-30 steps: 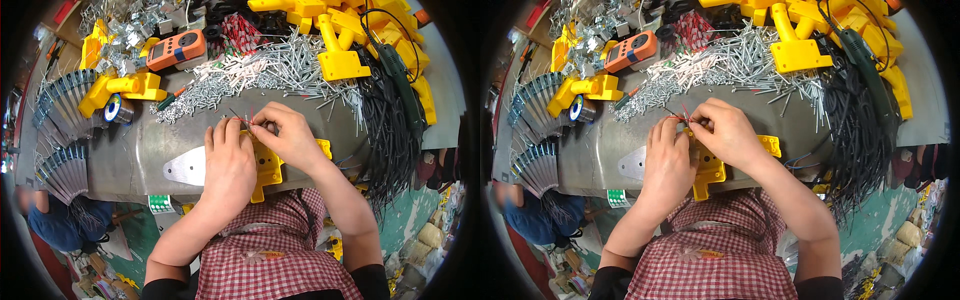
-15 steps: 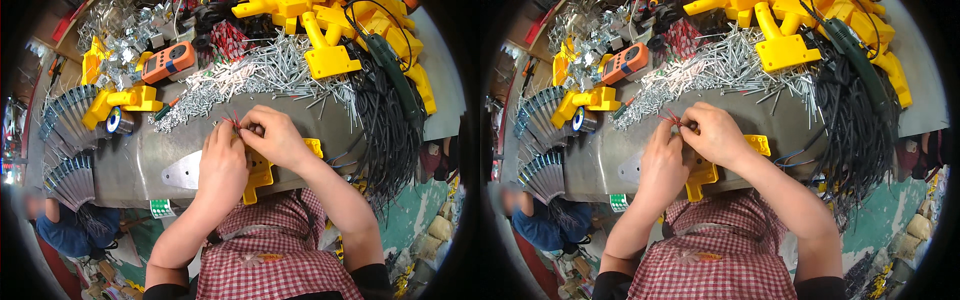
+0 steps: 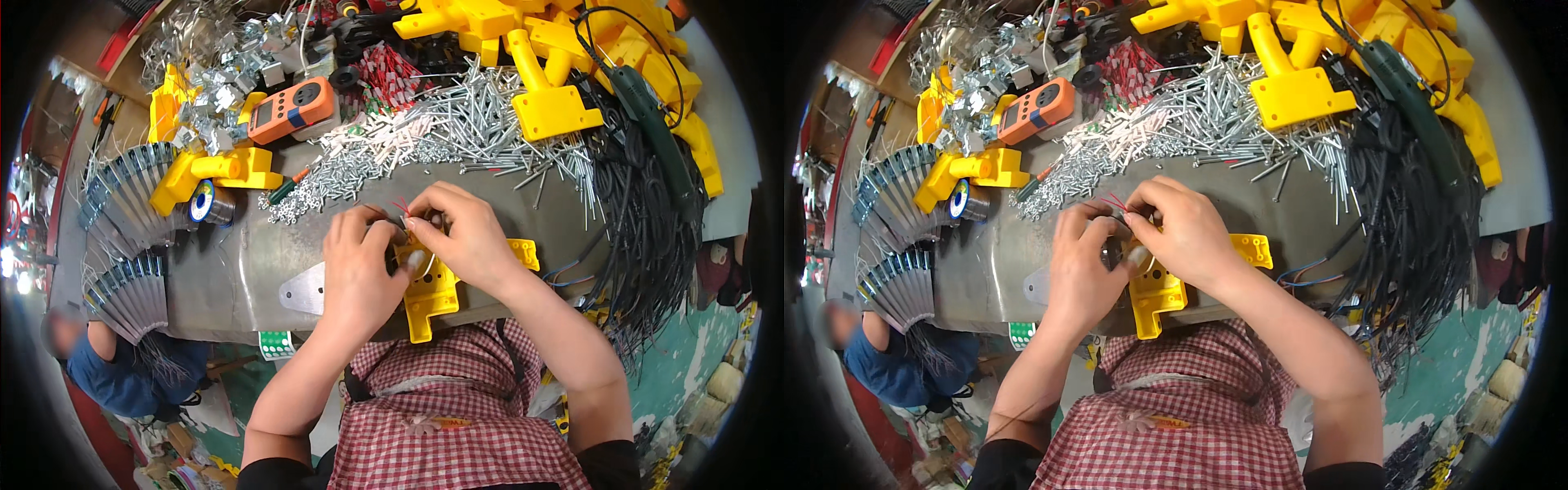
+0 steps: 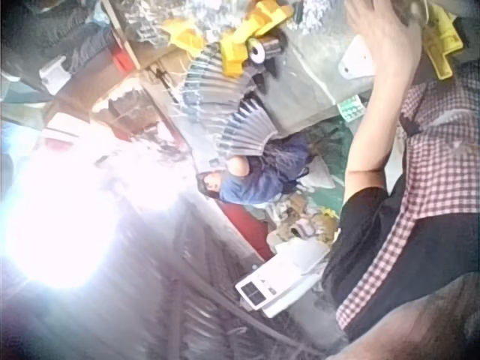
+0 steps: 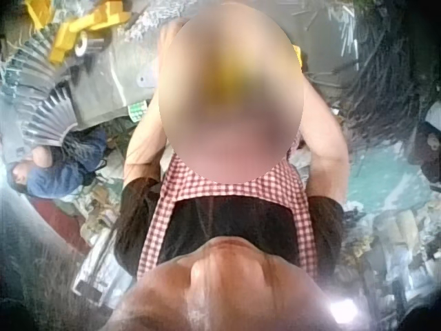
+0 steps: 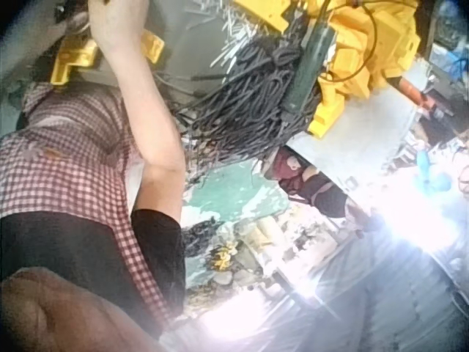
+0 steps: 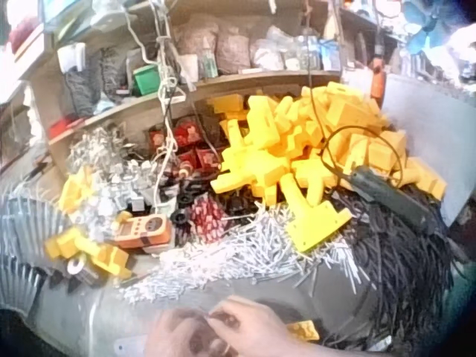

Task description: Assembling and soldering internal electrical components for a yellow plastic device handle.

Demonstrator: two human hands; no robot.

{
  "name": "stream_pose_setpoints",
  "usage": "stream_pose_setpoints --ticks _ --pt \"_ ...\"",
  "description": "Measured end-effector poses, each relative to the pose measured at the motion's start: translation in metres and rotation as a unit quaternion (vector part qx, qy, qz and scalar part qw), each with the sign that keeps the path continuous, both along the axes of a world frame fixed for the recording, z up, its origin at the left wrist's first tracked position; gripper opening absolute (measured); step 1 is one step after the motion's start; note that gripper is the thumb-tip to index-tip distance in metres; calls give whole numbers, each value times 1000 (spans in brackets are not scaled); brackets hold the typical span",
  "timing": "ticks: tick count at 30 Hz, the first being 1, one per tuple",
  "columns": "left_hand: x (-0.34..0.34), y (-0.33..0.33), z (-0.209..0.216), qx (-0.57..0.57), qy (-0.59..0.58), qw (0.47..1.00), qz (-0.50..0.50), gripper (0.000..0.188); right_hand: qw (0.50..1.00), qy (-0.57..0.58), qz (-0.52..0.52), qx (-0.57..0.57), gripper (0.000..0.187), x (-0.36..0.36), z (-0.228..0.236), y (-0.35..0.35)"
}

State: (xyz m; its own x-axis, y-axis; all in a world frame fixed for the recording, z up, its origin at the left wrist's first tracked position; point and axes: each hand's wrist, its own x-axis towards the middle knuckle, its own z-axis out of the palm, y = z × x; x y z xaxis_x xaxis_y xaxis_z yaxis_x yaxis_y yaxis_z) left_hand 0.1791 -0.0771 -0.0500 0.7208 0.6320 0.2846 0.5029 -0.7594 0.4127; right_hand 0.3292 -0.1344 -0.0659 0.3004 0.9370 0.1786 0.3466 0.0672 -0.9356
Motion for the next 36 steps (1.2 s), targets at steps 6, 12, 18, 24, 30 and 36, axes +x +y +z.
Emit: stream_pose_setpoints --ticks 6,12,18,24,30,36 --pt "-17 7 -15 -234 -184 955 20 30 999 -12 8 40 10 1 2 -5" --pt "2 1 0 -16 -39 999 2 31 998 -50 8 43 10 1 2 -2" --pt "-3 8 -6 -53 -35 998 -15 26 999 -12 -3 36 10 0 -2 -4" --pt "-43 3 -14 -206 -194 959 -1 21 965 -162 133 159 11 -5 -2 -7" --pt "-36 15 -11 -336 -248 908 21 17 993 -96 58 20 12 -21 6 0" --pt "-31 20 -13 -491 -307 815 39 18 998 -63 22 4 12 -22 1 2"
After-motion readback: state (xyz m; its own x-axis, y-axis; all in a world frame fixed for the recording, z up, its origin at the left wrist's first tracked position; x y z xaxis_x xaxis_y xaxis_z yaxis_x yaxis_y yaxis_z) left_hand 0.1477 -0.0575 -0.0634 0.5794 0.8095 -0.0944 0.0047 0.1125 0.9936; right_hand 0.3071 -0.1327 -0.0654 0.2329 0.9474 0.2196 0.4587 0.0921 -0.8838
